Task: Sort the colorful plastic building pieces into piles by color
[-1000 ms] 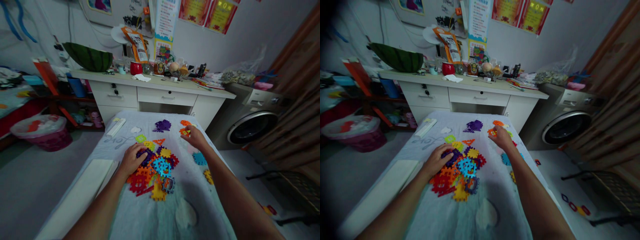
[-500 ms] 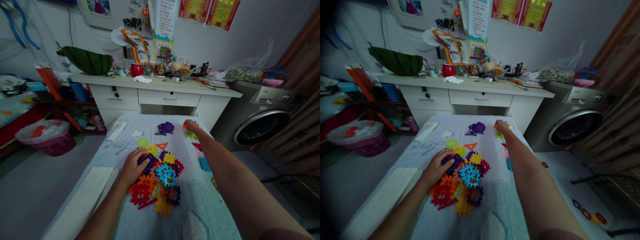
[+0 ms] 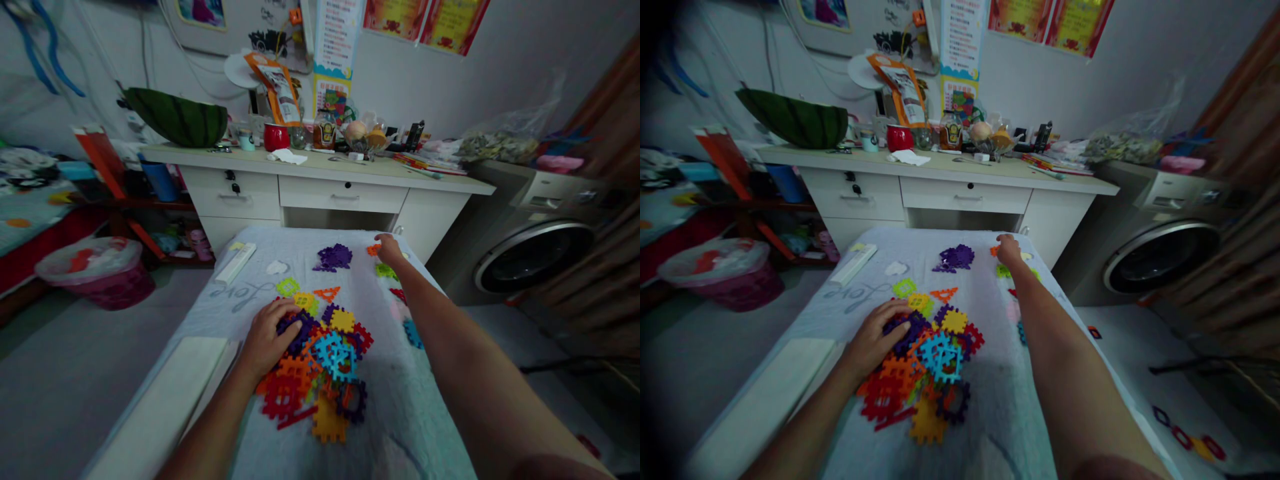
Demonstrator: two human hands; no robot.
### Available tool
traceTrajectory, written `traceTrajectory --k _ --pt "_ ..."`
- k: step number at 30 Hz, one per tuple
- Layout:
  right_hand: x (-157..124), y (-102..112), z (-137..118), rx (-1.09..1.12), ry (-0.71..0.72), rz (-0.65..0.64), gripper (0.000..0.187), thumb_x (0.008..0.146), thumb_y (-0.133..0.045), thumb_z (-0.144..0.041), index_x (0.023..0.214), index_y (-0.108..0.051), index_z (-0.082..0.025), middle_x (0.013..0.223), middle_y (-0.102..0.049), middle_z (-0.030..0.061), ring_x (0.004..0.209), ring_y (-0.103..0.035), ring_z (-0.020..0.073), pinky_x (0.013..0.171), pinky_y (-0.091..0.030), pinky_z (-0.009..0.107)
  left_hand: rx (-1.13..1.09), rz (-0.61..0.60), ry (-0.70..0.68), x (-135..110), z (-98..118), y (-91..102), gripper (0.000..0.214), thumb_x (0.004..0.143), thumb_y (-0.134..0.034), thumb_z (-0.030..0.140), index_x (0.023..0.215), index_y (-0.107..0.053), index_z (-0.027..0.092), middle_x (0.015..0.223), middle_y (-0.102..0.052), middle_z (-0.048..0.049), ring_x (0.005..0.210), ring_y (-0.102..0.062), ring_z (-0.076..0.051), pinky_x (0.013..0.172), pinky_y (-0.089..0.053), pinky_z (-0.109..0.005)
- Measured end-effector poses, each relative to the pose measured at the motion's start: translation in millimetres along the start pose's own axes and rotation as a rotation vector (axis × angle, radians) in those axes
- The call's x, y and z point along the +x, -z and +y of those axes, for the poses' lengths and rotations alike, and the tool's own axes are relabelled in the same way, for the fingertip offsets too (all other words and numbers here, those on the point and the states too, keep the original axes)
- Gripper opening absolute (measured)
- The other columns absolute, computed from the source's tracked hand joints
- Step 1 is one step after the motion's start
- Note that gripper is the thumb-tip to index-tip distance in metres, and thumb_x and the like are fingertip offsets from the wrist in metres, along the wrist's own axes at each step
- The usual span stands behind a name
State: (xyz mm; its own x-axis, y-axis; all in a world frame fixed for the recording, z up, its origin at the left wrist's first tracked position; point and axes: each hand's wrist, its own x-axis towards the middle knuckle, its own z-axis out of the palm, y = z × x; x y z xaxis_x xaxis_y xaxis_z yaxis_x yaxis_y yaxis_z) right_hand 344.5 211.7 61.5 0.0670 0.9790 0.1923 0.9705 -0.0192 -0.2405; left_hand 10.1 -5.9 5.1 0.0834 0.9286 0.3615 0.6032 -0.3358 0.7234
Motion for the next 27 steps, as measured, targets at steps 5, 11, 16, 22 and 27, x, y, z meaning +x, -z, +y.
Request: traceTrajectory --k 5,11,16,22,27 --pt "-38 18 -23 0.310 0.159 -0.065 0.032 0.083 -0.056 -0.011 0.113 -0.062 -0.016 0.113 -0.067 0.0101 0.100 -0.063 0.0177 0.091 -0.048 0.030 -0.041 -0.001 0.003 0 6 2.5 0.027 0.082 -0.058 0.040 0.099 -0.070 0.023 0.115 -0.067 -0.0056 0.116 -0.058 -0.025 0.106 -0.042 -0.044" --pt "-102 16 -66 0.409 0.448 -0.464 0.026 0.080 -0.064 -0.018 0.106 -0.066 -0.018 0.108 -0.069 0.0060 0.089 -0.064 0.0155 0.078 -0.049 0.026 -0.267 0.106 0.096 0 14 6.9 0.031 0.087 -0.053 0.046 0.095 -0.069 0.020 0.112 -0.067 -0.0065 0.112 -0.059 -0.022 0.107 -0.042 -0.040" --pt "-120 -5 -85 0.168 0.507 -0.407 0.032 0.075 -0.060 -0.009 0.104 -0.068 -0.016 0.108 -0.067 0.0092 0.093 -0.060 0.0183 0.083 -0.044 0.027 -0.309 0.283 0.137 1 10 7.3 0.033 0.088 -0.051 0.046 0.093 -0.067 0.019 0.108 -0.067 -0.0072 0.111 -0.058 -0.022 0.106 -0.042 -0.038" --pt "-119 -16 -79 0.149 0.501 -0.353 0.020 0.076 -0.057 -0.009 0.091 -0.069 -0.015 0.090 -0.066 0.0058 0.083 -0.054 0.0154 0.076 -0.039 0.024 -0.183 0.325 0.158 1 10 7.5 0.032 0.087 -0.050 0.046 0.091 -0.067 0.019 0.114 -0.063 -0.0071 0.116 -0.055 -0.023 0.109 -0.039 -0.038" --pt "-119 -11 -70 0.301 0.481 -0.368 0.017 0.083 -0.053 -0.013 0.089 -0.069 -0.015 0.090 -0.067 0.0043 0.080 -0.056 0.0144 0.073 -0.039 0.023 -0.078 0.372 0.192 3 4 6.2 0.034 0.089 -0.046 0.046 0.092 -0.067 0.019 0.113 -0.063 -0.0079 0.115 -0.055 -0.023 0.109 -0.038 -0.040"
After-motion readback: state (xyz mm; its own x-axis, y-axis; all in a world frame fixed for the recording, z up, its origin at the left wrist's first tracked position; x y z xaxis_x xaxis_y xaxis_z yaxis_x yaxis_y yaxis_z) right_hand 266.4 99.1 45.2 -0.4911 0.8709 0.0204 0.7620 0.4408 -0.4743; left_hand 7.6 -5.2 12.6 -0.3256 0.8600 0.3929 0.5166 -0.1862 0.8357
